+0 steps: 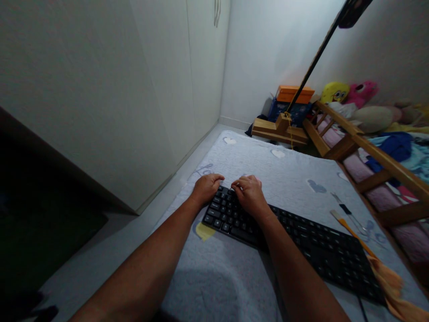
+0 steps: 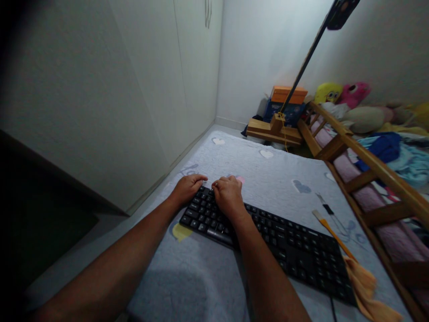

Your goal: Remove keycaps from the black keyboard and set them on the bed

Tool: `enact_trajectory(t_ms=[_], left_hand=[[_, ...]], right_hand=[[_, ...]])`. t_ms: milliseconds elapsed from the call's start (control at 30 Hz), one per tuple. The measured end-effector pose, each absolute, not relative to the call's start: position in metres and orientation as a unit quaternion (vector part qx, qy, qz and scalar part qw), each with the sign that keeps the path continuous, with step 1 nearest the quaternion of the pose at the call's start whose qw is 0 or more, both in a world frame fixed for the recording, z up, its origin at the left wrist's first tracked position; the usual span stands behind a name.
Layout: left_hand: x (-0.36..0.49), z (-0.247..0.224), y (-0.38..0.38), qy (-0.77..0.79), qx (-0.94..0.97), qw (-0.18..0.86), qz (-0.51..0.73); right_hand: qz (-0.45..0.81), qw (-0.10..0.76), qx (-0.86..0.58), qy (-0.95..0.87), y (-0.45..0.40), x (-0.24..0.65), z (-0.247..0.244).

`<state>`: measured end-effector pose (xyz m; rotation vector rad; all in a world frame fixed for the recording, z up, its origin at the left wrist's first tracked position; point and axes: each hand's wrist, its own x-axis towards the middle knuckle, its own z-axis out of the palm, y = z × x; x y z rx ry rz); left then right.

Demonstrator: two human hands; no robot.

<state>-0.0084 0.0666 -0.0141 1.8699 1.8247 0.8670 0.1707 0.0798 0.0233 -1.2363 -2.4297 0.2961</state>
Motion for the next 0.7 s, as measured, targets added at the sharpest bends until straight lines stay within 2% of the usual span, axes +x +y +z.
enact_trajectory(t_ms=[700], left_hand=[[-0.008, -0.013, 0.067, 0.651, 0.668, 0.189, 0.307]], right_hand=[[0.116, 0.214, -0.433, -0.868, 0.079, 0.175, 0.021]])
